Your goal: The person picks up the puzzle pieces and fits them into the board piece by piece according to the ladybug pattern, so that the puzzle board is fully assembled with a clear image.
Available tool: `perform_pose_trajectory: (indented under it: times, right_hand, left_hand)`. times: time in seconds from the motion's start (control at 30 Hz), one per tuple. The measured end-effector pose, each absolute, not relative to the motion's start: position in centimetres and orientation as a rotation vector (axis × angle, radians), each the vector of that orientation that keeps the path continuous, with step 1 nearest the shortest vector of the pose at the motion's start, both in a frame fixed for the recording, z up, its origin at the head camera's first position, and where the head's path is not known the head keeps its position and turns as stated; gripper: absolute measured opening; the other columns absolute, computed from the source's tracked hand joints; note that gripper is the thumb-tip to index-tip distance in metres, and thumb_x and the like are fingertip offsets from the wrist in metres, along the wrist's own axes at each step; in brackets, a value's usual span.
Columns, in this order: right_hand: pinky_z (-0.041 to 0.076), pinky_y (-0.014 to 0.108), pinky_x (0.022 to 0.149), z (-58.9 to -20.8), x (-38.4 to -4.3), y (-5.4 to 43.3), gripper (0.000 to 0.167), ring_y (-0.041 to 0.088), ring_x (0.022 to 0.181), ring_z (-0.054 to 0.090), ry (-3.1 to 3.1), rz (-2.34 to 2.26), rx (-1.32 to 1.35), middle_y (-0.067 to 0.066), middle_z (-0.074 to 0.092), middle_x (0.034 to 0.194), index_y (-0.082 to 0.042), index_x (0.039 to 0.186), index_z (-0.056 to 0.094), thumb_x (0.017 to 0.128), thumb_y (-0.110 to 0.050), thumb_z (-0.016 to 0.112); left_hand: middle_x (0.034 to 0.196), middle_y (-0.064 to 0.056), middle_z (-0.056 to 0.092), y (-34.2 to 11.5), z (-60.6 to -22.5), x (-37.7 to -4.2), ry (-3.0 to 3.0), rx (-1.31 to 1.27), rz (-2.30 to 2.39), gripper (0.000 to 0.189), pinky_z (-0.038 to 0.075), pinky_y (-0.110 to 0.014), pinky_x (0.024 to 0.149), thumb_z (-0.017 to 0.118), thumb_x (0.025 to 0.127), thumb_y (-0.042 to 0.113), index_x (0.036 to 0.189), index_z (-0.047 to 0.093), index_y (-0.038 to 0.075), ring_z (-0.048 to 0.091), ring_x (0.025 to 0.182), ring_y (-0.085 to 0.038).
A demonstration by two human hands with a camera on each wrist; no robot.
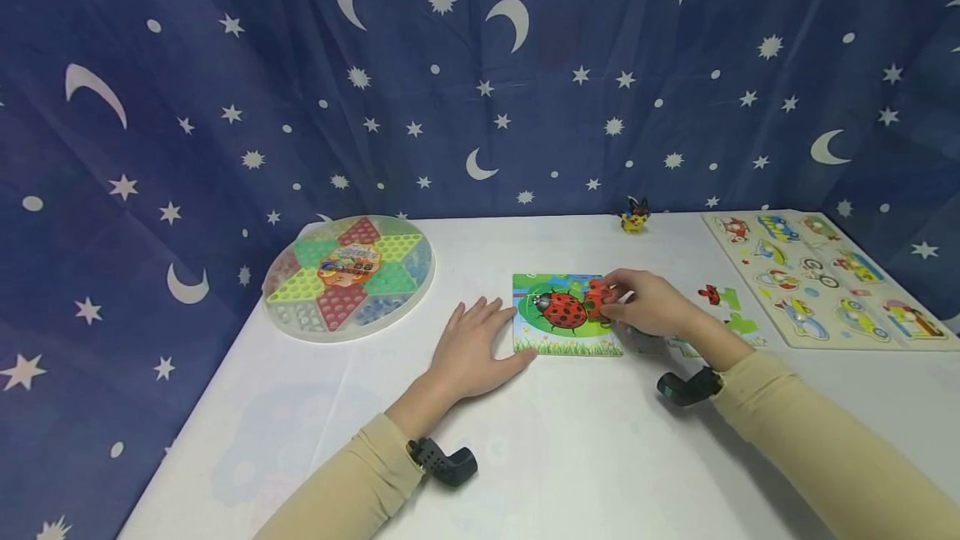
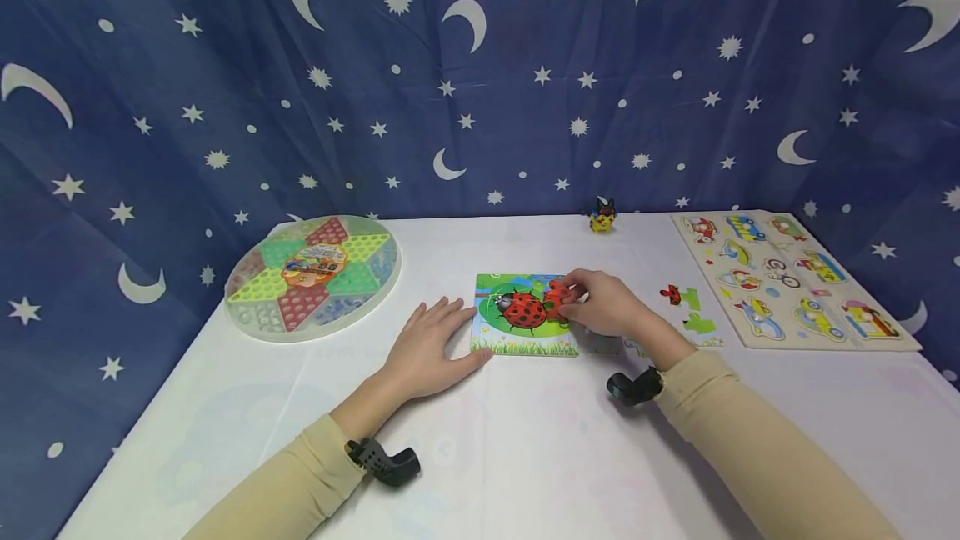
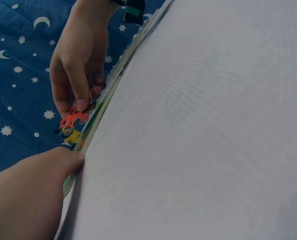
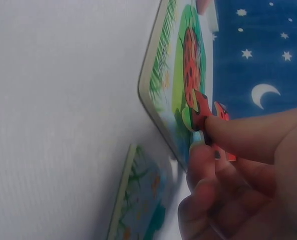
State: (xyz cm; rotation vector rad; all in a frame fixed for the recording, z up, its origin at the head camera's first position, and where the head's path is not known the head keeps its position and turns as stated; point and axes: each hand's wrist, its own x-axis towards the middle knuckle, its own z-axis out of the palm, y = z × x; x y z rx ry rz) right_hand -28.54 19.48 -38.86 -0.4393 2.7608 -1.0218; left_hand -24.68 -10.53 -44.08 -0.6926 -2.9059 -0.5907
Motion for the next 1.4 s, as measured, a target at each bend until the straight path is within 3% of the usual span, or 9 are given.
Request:
perform_pose_trajectory:
  times: [0.43,0.73,1.13,1.4]
  right_hand:
    - [0.054,0.034,0.071,-39.4,-28.8,17.8,0.043,0.024,0.094,0.065,2.823,-0.918,-0.373,0.011,0.067,0.109,-0.001,0.133,0.061,0.096,-0.018,0.073]
    - [0.054,0.039,0.077,-39.8,-28.7,16.8,0.043,0.024,0.095,0.065,2.846,-0.886,-0.403,0.01,0.067,0.109,-0.002,0.132,0.062,0.096,-0.02,0.074]
    - [0.051,0.036,0.071,-39.6,-28.8,15.7,0.043,0.023,0.084,0.062,2.851,-0.919,-0.434,0.007,0.067,0.099,-0.004,0.125,0.058,0.092,-0.024,0.078]
    - [0.052,0.052,0.092,-39.8,-28.7,15.1,0.042,0.031,0.107,0.063,2.929,-0.8,-0.48,0.011,0.068,0.112,-0.003,0.123,0.065,0.094,-0.03,0.077]
  left_hand:
    - [0.157,-0.009,0.046,-10.6,-44.4,-24.7,-2.899,-0.694,-0.592,0.076,0.013,-0.051,0.125,0.057,0.093,0.066,0.15,0.053,0.016,0.032,0.15,-0.029]
    - [0.156,-0.01,0.047,-10.6,-44.4,-24.6,-2.888,-0.7,-0.598,0.075,0.014,-0.051,0.124,0.057,0.093,0.065,0.15,0.054,0.015,0.033,0.15,-0.03]
    - [0.156,-0.01,0.047,-10.6,-44.2,-24.7,-2.893,-0.697,-0.591,0.075,0.014,-0.052,0.124,0.058,0.093,0.065,0.15,0.054,0.015,0.033,0.15,-0.03]
    - [0.157,-0.009,0.046,-10.6,-44.1,-24.7,-2.895,-0.701,-0.58,0.075,0.013,-0.051,0.124,0.057,0.094,0.065,0.15,0.053,0.015,0.032,0.15,-0.029]
